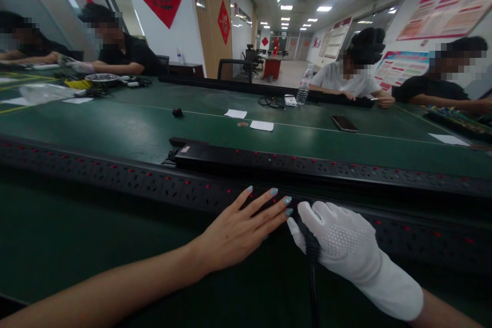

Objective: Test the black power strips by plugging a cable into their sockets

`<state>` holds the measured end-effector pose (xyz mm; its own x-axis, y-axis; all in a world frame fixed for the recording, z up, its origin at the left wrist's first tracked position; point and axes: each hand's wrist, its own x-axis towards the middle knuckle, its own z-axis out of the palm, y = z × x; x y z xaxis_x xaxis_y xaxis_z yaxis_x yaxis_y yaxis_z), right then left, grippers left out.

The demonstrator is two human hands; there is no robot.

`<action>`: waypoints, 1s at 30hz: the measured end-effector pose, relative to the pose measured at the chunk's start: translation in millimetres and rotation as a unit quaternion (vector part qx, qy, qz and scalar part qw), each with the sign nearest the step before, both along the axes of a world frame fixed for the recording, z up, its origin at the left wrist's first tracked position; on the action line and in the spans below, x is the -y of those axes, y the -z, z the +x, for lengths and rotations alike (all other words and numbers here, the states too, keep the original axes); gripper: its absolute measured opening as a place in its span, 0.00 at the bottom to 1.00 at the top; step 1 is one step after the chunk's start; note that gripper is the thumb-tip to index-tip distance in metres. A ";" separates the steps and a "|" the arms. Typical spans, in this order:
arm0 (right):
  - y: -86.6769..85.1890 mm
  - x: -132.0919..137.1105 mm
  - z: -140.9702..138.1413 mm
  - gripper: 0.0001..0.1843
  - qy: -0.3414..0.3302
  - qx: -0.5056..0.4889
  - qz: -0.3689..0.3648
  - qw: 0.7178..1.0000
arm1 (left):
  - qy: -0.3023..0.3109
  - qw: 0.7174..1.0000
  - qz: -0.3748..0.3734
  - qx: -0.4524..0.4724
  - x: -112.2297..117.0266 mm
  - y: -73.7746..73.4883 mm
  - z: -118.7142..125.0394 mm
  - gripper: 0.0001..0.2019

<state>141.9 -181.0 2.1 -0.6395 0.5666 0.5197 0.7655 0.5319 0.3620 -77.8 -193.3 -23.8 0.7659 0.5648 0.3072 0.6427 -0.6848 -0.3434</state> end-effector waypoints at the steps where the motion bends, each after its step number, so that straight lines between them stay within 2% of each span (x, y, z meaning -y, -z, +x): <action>1: 0.1 -0.2 -0.1 0.14 0.001 -0.003 -0.003 1.000 | -0.002 1.000 0.001 -0.002 0.2 -0.4 0.2 0.27; 30: -2.0 -0.6 -3.3 0.14 0.008 -0.029 -0.027 0.999 | -0.019 1.000 -0.001 -0.016 0.3 -5.7 2.6 0.27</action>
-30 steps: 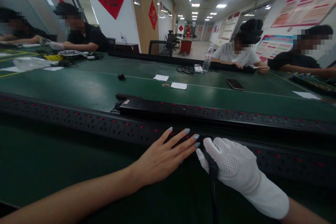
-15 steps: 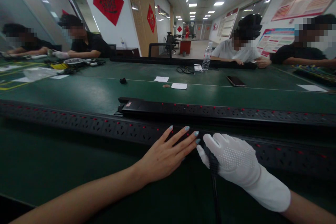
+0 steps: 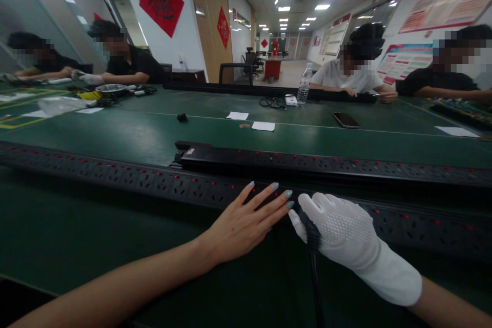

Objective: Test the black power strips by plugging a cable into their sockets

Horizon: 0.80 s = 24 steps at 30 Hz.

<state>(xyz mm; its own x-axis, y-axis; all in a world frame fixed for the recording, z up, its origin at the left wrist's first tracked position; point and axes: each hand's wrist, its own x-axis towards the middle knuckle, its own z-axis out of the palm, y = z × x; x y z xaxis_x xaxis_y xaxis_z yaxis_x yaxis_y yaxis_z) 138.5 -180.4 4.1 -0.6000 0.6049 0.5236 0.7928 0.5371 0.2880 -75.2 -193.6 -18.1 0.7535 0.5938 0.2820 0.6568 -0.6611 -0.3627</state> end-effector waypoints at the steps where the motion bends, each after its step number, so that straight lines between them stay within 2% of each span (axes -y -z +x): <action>1: -0.1 0.0 -0.3 0.14 -0.001 -0.001 0.003 1.000 | 0.000 1.000 0.003 -0.001 -0.1 0.1 -0.2 0.27; 24: 0.4 1.0 0.1 0.14 0.006 0.001 0.007 1.000 | 0.004 1.000 -0.005 -0.005 0.2 0.8 -0.1 0.27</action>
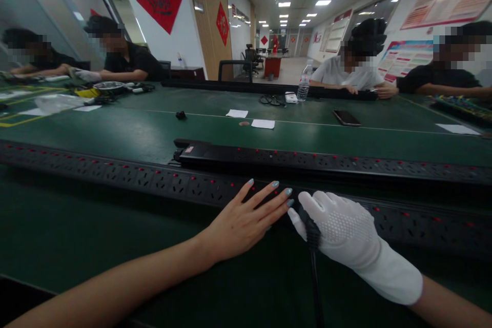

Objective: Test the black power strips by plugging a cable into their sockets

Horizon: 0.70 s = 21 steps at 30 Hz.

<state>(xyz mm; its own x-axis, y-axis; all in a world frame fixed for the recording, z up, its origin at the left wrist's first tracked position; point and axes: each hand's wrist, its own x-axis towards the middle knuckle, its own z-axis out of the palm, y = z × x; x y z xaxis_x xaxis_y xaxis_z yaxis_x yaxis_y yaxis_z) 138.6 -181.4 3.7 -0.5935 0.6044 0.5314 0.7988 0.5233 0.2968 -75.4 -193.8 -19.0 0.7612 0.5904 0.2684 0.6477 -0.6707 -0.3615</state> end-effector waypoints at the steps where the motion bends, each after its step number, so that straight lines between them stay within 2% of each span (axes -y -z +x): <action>1: 0.2 0.0 0.1 0.14 0.000 0.001 -0.001 1.000 | -0.001 1.000 -0.002 -0.001 0.2 0.0 0.0 0.27; 21: -1.7 0.0 -1.9 0.14 0.003 -0.003 0.003 1.000 | 0.001 1.000 -0.002 0.001 -0.5 2.8 -0.3 0.26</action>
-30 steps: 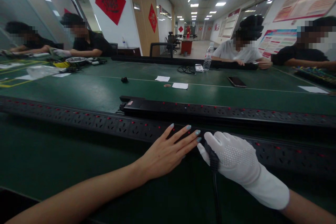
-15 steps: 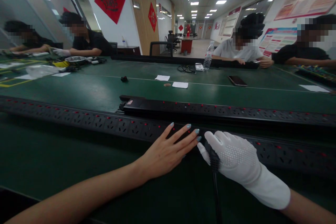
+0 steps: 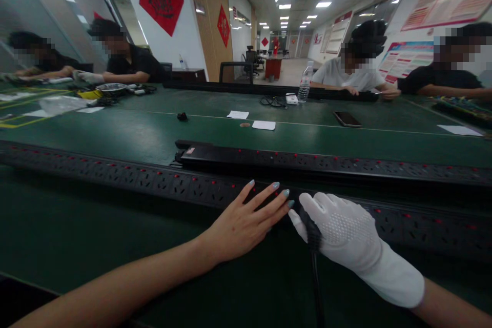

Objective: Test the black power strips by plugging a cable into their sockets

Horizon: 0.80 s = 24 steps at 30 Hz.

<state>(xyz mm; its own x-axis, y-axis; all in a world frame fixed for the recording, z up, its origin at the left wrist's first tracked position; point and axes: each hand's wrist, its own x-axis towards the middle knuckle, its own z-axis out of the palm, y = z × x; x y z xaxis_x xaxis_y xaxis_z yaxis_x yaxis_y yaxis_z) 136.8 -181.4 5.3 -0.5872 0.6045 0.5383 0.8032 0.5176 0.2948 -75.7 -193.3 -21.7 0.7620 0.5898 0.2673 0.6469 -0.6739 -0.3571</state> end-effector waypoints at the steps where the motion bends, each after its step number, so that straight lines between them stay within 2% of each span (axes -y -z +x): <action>1: 0.2 0.1 0.2 0.13 0.001 0.000 0.001 1.000 | -0.001 1.000 0.000 0.000 -0.1 -0.4 0.1 0.26; 24: 2.3 -0.2 1.3 0.14 -0.003 -0.004 0.004 1.000 | -0.003 1.000 -0.001 -0.007 -0.2 -3.0 -0.2 0.27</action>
<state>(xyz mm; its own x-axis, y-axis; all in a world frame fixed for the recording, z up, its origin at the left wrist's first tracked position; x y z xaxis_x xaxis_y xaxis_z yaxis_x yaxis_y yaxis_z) 138.1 -181.2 3.0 -0.5857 0.5974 0.5478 0.8029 0.5199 0.2915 -75.9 -193.1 -18.7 0.7624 0.5945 0.2555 0.6455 -0.6706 -0.3655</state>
